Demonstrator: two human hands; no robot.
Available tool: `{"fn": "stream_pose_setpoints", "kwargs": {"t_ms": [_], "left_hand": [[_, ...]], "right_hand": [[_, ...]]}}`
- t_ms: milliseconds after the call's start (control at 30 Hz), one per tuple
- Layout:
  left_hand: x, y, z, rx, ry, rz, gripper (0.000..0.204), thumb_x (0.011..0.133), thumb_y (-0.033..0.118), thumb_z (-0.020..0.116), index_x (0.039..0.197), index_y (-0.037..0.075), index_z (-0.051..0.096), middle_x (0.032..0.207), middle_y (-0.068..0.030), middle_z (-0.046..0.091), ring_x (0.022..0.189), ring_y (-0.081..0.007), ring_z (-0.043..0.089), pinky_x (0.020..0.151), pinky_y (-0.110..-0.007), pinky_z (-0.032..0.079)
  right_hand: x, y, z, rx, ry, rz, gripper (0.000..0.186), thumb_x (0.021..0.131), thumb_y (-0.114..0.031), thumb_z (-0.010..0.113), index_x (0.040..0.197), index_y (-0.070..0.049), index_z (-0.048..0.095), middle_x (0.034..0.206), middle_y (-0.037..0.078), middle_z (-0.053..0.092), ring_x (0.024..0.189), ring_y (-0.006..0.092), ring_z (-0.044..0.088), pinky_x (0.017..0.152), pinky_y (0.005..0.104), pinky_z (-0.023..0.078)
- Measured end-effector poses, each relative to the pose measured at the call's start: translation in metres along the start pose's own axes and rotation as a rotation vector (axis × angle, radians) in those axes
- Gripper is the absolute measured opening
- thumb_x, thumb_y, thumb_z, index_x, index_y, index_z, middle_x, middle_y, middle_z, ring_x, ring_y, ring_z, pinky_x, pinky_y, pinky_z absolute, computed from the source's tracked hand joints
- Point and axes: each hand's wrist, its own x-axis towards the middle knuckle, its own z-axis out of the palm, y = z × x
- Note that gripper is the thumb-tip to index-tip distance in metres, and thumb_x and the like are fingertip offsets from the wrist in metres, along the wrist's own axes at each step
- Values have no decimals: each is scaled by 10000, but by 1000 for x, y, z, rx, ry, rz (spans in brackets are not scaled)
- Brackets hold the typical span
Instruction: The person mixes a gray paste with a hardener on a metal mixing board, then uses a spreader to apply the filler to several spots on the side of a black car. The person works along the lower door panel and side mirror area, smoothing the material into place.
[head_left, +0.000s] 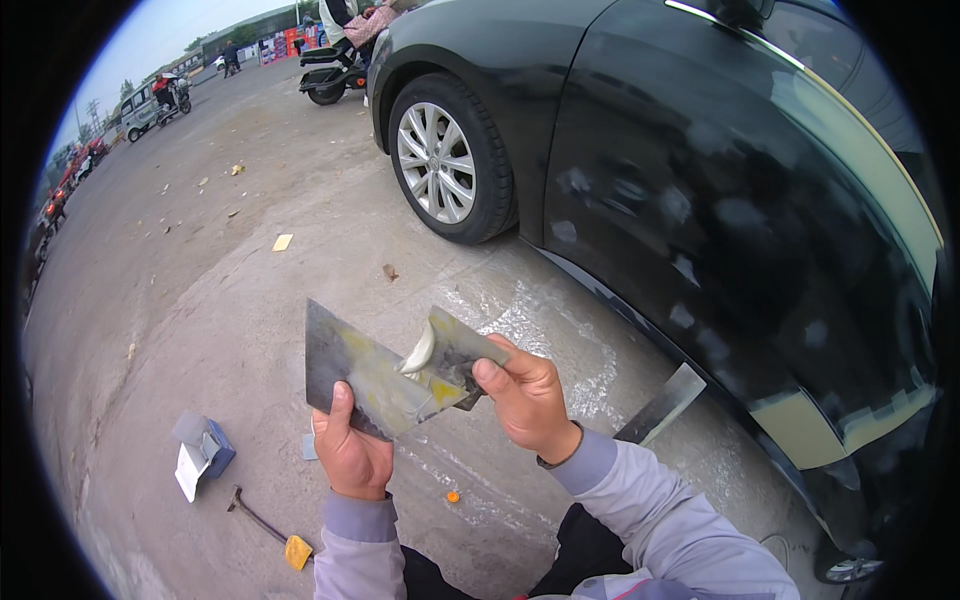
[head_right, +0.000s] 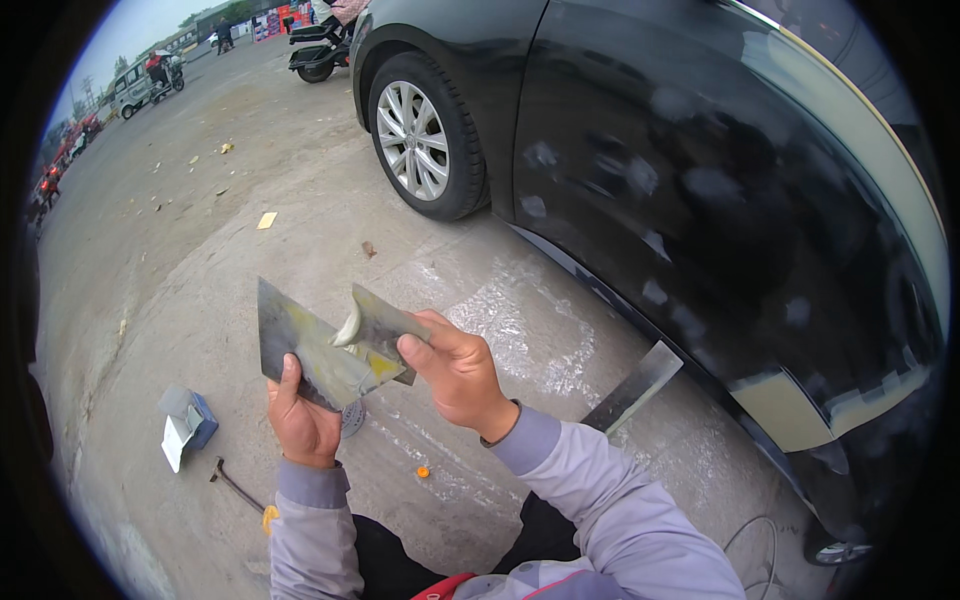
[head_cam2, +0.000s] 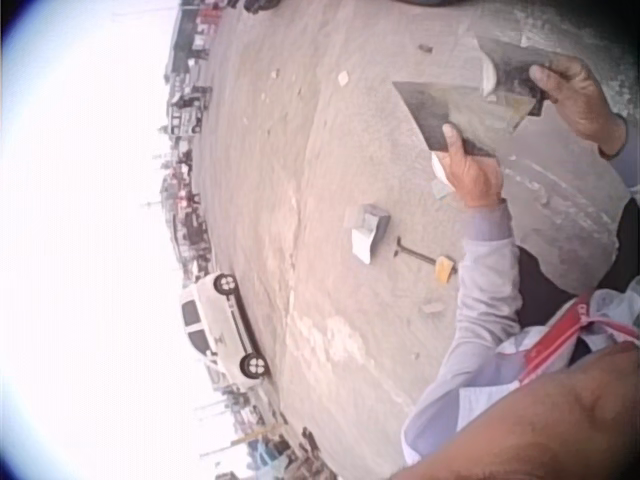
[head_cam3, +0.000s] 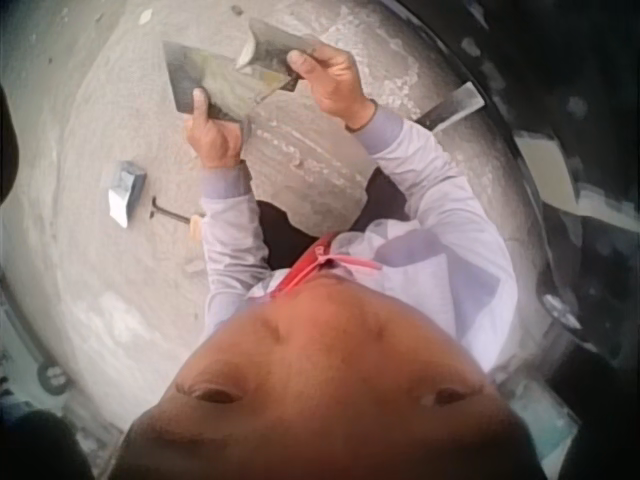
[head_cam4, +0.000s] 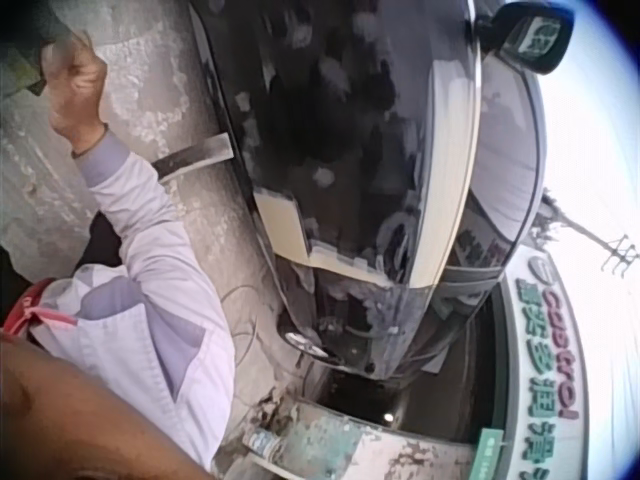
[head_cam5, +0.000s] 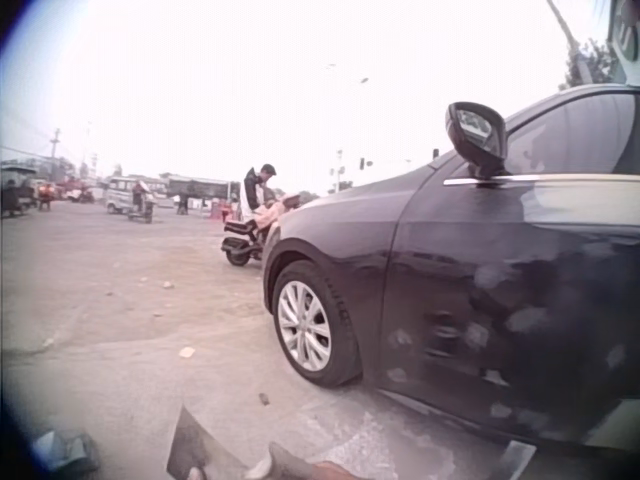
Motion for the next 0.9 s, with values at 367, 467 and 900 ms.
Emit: {"fn": "stream_pose_setpoints", "kwargs": {"t_ms": [367,467,900], "left_hand": [[-9,-15,18,96,-74,279,393,1130,100,513,1520,55,524,1509,-93,602,1363,-248,593,1173,-440,473],[-11,-17,17,147,25,354,401,1126,68,500,1525,47,528,1506,-111,608,1370,-259,592,1166,-442,481],[-15,-14,19,223,-37,390,413,1108,23,510,1519,20,544,1533,-130,593,1394,-254,580,1176,-432,468]], "right_hand": [[-11,13,25,-734,-41,-419,457,902,30,724,1341,-93,752,1027,77,678,814,219,670,732,333,572],[-17,15,30,-830,-177,-442,493,870,64,729,1342,-79,750,1034,94,678,818,234,672,724,332,578],[-15,14,34,-706,135,-390,425,867,30,765,1279,-74,775,1018,106,675,830,238,665,714,342,565]]}}
